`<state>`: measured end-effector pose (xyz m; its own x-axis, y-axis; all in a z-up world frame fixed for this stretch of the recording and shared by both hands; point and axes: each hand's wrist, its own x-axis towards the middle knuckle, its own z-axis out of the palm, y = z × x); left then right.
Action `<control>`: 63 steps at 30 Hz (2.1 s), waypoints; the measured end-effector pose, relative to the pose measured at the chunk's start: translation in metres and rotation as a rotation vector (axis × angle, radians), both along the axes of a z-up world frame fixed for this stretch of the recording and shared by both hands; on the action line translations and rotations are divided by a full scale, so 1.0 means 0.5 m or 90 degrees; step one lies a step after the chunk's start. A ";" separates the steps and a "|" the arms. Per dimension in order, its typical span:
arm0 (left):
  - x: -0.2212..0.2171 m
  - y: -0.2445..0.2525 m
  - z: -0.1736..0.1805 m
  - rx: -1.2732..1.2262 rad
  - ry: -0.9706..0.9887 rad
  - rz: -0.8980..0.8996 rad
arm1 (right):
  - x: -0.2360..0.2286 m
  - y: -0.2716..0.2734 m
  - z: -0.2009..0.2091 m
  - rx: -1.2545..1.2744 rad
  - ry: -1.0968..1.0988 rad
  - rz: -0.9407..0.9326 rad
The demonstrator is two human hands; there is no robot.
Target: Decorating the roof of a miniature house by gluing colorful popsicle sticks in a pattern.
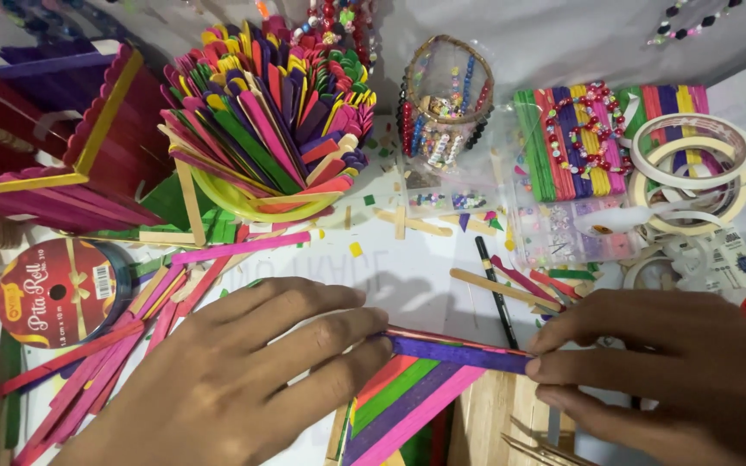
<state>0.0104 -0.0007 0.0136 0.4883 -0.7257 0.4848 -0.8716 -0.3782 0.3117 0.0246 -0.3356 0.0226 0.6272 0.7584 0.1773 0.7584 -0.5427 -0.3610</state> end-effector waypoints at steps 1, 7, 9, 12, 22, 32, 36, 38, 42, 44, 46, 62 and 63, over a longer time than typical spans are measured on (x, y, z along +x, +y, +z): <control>0.001 0.000 0.002 0.002 -0.001 0.000 | 0.000 0.002 -0.001 0.002 -0.001 0.000; 0.008 -0.023 0.019 -0.023 0.065 0.005 | -0.001 0.027 -0.002 0.051 -0.006 0.005; 0.008 -0.048 0.025 -0.060 0.069 0.047 | -0.001 0.030 -0.007 0.059 -0.032 0.007; 0.010 -0.085 0.009 -0.025 0.072 0.057 | 0.007 0.028 -0.014 0.068 -0.060 0.040; 0.011 -0.125 -0.016 -0.063 0.226 0.034 | -0.008 0.030 -0.030 0.090 -0.029 0.013; 0.006 -0.136 -0.013 -0.129 0.315 0.080 | -0.019 0.028 -0.048 0.053 -0.055 -0.045; 0.005 -0.134 -0.004 -0.134 0.347 0.098 | -0.015 0.025 -0.044 0.043 -0.052 -0.021; 0.005 -0.131 -0.008 -0.123 0.349 0.100 | -0.014 0.012 -0.062 0.026 -0.049 0.001; 0.012 -0.120 0.000 -0.062 0.356 0.094 | -0.008 0.003 -0.068 0.009 -0.090 0.049; 0.021 -0.105 0.012 -0.074 0.382 0.079 | -0.008 0.001 -0.071 0.012 -0.094 0.044; 0.028 -0.091 0.022 -0.085 0.407 0.063 | -0.007 -0.002 -0.071 0.015 -0.098 0.038; 0.027 -0.060 0.020 -0.068 0.609 0.166 | 0.002 -0.078 -0.092 -0.020 -0.018 0.117; 0.025 -0.060 0.017 -0.081 0.623 0.170 | 0.002 -0.085 -0.097 0.027 -0.002 0.124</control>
